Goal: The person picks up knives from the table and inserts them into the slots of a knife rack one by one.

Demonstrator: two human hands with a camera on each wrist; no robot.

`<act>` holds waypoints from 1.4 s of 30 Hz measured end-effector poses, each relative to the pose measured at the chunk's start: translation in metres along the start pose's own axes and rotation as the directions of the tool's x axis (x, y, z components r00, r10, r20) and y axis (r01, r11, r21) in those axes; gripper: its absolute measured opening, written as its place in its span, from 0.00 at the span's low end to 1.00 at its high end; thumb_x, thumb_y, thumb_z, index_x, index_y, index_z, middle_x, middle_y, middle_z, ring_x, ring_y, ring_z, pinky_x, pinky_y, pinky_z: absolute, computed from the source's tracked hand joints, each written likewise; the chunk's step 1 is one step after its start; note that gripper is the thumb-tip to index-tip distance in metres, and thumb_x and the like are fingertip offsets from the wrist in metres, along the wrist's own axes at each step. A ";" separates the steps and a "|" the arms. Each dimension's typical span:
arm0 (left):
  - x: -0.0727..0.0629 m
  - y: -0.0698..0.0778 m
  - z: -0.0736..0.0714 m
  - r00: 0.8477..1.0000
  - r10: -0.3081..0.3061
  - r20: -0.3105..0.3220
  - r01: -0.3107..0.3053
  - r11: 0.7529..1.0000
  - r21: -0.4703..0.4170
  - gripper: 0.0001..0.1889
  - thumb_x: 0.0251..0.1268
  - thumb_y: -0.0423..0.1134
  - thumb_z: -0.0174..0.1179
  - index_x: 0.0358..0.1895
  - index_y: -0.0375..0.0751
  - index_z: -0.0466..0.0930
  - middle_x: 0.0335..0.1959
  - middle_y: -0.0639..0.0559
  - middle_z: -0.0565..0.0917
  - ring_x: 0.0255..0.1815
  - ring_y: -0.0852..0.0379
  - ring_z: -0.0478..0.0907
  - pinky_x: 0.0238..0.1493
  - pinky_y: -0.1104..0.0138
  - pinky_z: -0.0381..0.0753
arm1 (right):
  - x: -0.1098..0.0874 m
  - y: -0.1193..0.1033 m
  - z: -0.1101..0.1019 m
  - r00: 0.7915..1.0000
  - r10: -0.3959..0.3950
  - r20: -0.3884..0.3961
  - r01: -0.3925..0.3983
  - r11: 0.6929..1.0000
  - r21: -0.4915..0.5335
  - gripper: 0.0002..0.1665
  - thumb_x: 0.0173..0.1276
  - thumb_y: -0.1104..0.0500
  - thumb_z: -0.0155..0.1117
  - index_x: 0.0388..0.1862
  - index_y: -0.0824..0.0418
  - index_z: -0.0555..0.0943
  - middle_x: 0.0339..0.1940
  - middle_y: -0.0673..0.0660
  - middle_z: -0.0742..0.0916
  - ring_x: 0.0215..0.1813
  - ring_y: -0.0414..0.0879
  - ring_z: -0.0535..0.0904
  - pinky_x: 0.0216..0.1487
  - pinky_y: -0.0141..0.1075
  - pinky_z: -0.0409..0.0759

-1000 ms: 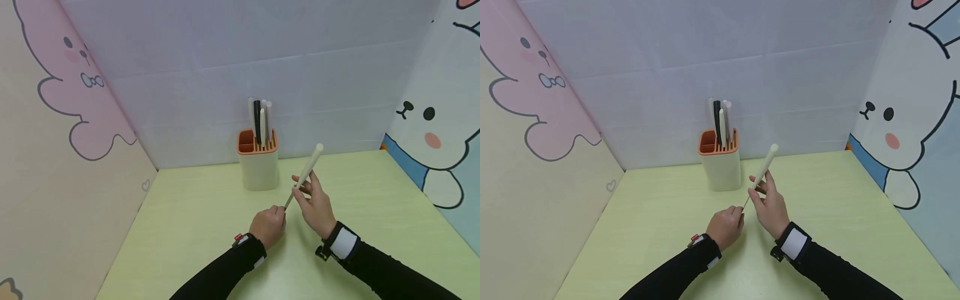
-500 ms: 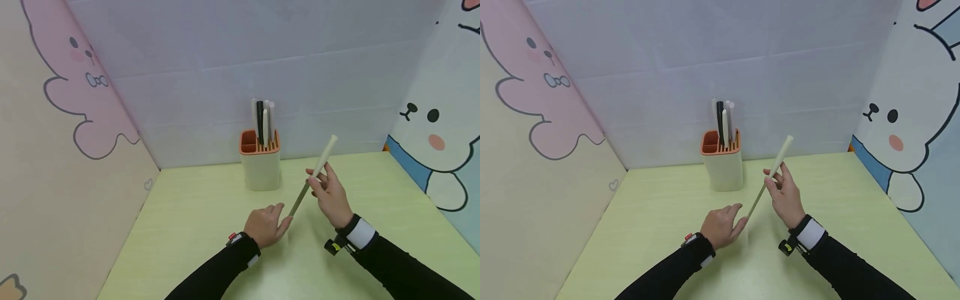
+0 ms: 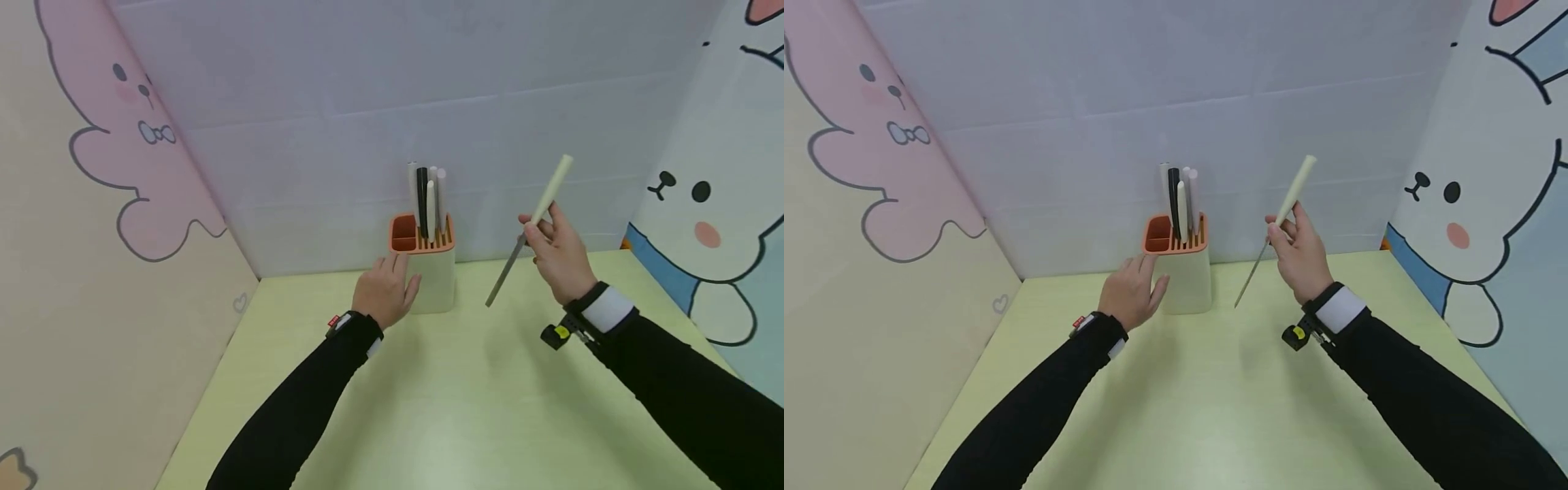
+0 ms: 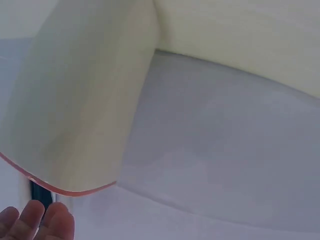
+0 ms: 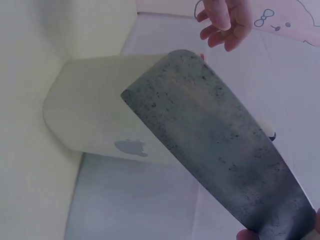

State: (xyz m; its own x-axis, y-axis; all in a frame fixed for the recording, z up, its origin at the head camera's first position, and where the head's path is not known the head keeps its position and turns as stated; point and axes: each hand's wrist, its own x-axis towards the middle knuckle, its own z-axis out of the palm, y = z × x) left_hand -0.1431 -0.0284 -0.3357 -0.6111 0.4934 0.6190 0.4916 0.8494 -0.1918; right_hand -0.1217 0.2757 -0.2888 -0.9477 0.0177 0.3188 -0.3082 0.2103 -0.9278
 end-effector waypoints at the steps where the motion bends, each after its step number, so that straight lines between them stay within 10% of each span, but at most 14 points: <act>1: 0.004 -0.004 0.001 1.000 0.003 0.023 -0.003 1.000 0.021 0.21 0.78 0.50 0.58 0.58 0.34 0.78 0.42 0.44 0.86 0.40 0.49 0.86 0.39 0.63 0.88 | 0.006 -0.005 0.000 1.000 -0.010 0.009 0.010 1.000 -0.001 0.40 0.87 0.51 0.43 0.88 0.49 0.40 0.77 0.67 0.73 0.55 0.28 0.76 0.28 0.26 0.67; 9: 0.028 -0.007 0.005 0.971 0.049 0.236 -0.068 0.995 0.073 0.29 0.83 0.56 0.48 0.69 0.34 0.71 0.56 0.42 0.84 0.54 0.46 0.81 0.61 0.61 0.83 | 0.056 -0.047 0.010 0.999 -0.014 0.049 0.017 0.998 -0.058 0.40 0.86 0.51 0.44 0.88 0.49 0.41 0.78 0.66 0.73 0.63 0.46 0.78 0.67 0.37 0.74; 14: 0.037 0.003 0.008 0.955 0.023 0.297 -0.050 0.995 0.084 0.32 0.83 0.59 0.45 0.73 0.38 0.70 0.58 0.43 0.83 0.57 0.47 0.80 0.64 0.62 0.82 | 0.081 -0.065 0.022 0.998 -0.018 0.056 0.022 0.997 -0.068 0.40 0.85 0.50 0.45 0.88 0.47 0.42 0.78 0.62 0.74 0.69 0.55 0.76 0.61 0.37 0.75; 27: 0.019 0.034 0.039 0.954 -0.053 0.295 0.042 0.998 0.045 0.49 0.71 0.75 0.47 0.84 0.45 0.54 0.79 0.40 0.68 0.79 0.43 0.64 0.84 0.46 0.56 | 0.114 -0.066 0.044 0.987 -0.127 0.095 0.129 0.991 -0.018 0.40 0.85 0.59 0.47 0.88 0.51 0.43 0.75 0.66 0.76 0.74 0.54 0.75 0.77 0.46 0.71; 36: 0.016 0.047 0.040 0.956 -0.064 0.287 0.018 0.987 0.159 0.55 0.67 0.80 0.45 0.85 0.45 0.47 0.80 0.40 0.62 0.81 0.44 0.60 0.84 0.44 0.54 | 0.118 -0.060 0.048 0.982 -0.141 0.129 0.154 0.983 -0.099 0.40 0.86 0.57 0.45 0.88 0.53 0.40 0.75 0.65 0.76 0.70 0.54 0.76 0.60 0.39 0.73; 42: 0.012 0.052 0.042 0.969 -0.068 0.238 0.023 0.982 0.185 0.56 0.65 0.81 0.46 0.84 0.44 0.47 0.78 0.39 0.62 0.78 0.42 0.61 0.83 0.43 0.54 | 0.115 -0.060 0.049 0.978 -0.147 0.146 0.164 0.980 -0.111 0.40 0.86 0.59 0.45 0.88 0.55 0.40 0.75 0.67 0.76 0.72 0.56 0.76 0.72 0.44 0.73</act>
State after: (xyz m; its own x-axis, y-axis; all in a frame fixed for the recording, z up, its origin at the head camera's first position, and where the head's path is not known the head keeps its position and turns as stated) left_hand -0.1516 0.0296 -0.3703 -0.7730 0.4649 0.4317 0.3538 0.8807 -0.3150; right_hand -0.2160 0.2171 -0.2064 -0.8941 -0.1560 0.4199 -0.4480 0.3172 -0.8359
